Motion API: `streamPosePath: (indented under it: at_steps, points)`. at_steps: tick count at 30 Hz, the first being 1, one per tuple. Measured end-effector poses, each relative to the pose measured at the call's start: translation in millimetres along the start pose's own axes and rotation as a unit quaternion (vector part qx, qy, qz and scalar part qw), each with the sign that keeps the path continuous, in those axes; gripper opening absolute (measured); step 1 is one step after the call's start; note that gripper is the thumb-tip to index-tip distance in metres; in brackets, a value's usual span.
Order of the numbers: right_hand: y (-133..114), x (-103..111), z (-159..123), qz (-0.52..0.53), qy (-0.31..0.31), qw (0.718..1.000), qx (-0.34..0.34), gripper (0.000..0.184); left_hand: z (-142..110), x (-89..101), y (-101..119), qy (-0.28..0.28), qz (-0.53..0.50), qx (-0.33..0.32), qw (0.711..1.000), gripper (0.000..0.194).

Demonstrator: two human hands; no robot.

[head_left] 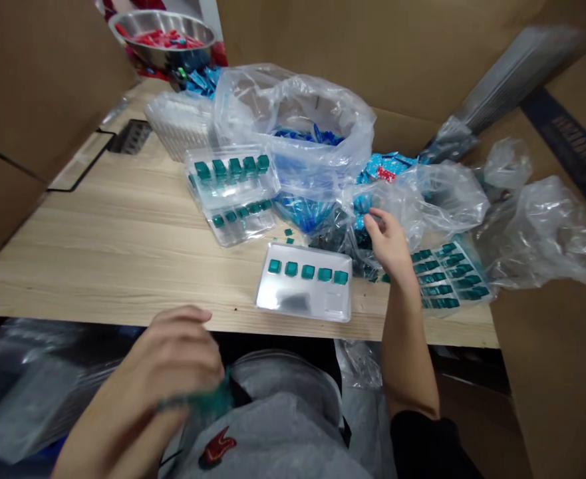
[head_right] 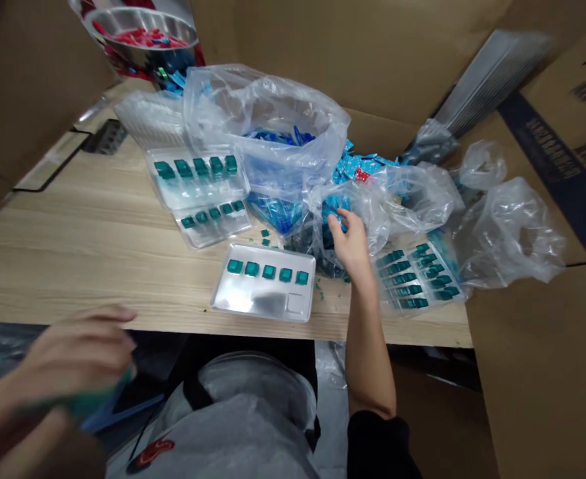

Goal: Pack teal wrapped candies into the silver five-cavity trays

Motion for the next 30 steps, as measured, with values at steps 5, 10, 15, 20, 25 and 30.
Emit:
streamPosePath:
  at_steps: [5,10,15,20,25,30]
  points:
    - [-51.9,6.5,-47.2,-0.023,0.027,0.995,0.095,0.027,36.0,-43.5,1.9,-0.001,0.004,0.037,0.999,0.025]
    - [-114.4,-7.3,-117.1,0.065,-0.076,0.993,0.068,0.017,26.4,-50.9,-5.8,-0.060,-0.036,0.072,0.995,0.008]
    - [-140.0,-42.3,-153.9,0.228,-0.284,0.931,0.029,0.023,23.3,-57.9,7.5,-0.127,-0.028,0.034,0.991,0.007]
    - [-138.1,-58.0,-161.7,0.304,-0.303,0.903,0.030,0.026,23.6,-57.6,19.9,-0.146,0.038,-0.051,0.987,0.010]
    - [-140.0,-60.5,-166.8,0.343,-0.273,0.898,0.020,0.021,23.0,-56.9,24.3,-0.182,0.068,-0.112,0.975,0.013]
    - [-138.6,-59.7,-167.4,0.355,-0.253,0.900,-0.015,0.010,24.7,-57.8,26.3,-0.195,0.085,-0.136,0.968,0.010]
Point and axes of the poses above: each hand's wrist, its own z-axis towards the middle knuckle, its own x-axis out of the back of the hand, y = z × x, the point moved 4 cm from there along z, towards the middle knuckle, and after that the axes turned 7 degrees about z, right-handed, at the moved point
